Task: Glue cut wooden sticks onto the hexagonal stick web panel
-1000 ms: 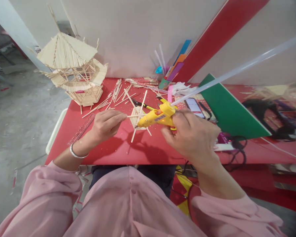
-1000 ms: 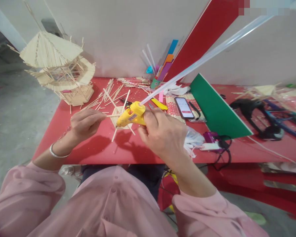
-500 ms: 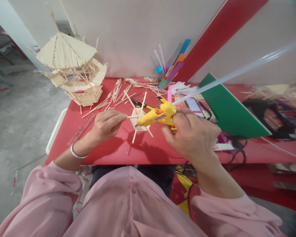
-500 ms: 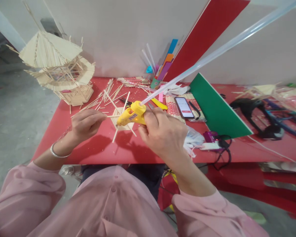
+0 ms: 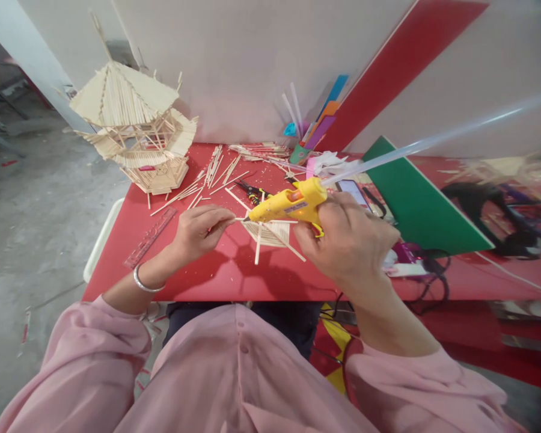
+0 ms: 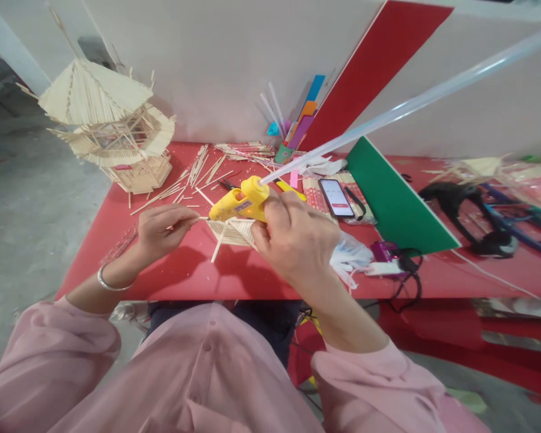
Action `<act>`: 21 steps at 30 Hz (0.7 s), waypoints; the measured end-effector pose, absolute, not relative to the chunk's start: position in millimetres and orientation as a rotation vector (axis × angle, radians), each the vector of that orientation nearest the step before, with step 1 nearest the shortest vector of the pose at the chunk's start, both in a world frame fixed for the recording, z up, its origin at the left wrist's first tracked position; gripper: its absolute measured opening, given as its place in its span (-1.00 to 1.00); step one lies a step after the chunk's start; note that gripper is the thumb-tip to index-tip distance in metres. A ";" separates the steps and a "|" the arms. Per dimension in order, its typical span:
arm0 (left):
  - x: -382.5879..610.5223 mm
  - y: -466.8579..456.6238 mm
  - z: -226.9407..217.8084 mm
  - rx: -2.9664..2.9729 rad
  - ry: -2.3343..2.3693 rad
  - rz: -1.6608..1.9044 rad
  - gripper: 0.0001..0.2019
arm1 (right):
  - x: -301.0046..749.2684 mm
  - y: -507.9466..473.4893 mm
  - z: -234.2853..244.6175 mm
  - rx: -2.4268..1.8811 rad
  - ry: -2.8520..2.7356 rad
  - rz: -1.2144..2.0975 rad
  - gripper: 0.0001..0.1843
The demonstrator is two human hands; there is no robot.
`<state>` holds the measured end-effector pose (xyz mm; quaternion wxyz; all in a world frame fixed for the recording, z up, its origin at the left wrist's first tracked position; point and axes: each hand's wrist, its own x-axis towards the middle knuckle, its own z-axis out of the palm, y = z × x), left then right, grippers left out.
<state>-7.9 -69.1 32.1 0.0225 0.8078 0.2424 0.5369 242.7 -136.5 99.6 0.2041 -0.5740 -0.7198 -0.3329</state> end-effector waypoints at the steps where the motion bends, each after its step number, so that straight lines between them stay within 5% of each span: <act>1: -7.0 -69.7 32.4 2.473 0.748 1.656 -0.91 | 242.2 -136.2 100.5 -1.590 -2.009 -0.944 -0.72; 21: -8.5 -76.1 31.7 1.914 0.758 1.367 -0.76 | 240.3 -134.5 101.9 -1.506 -2.082 -0.965 -0.77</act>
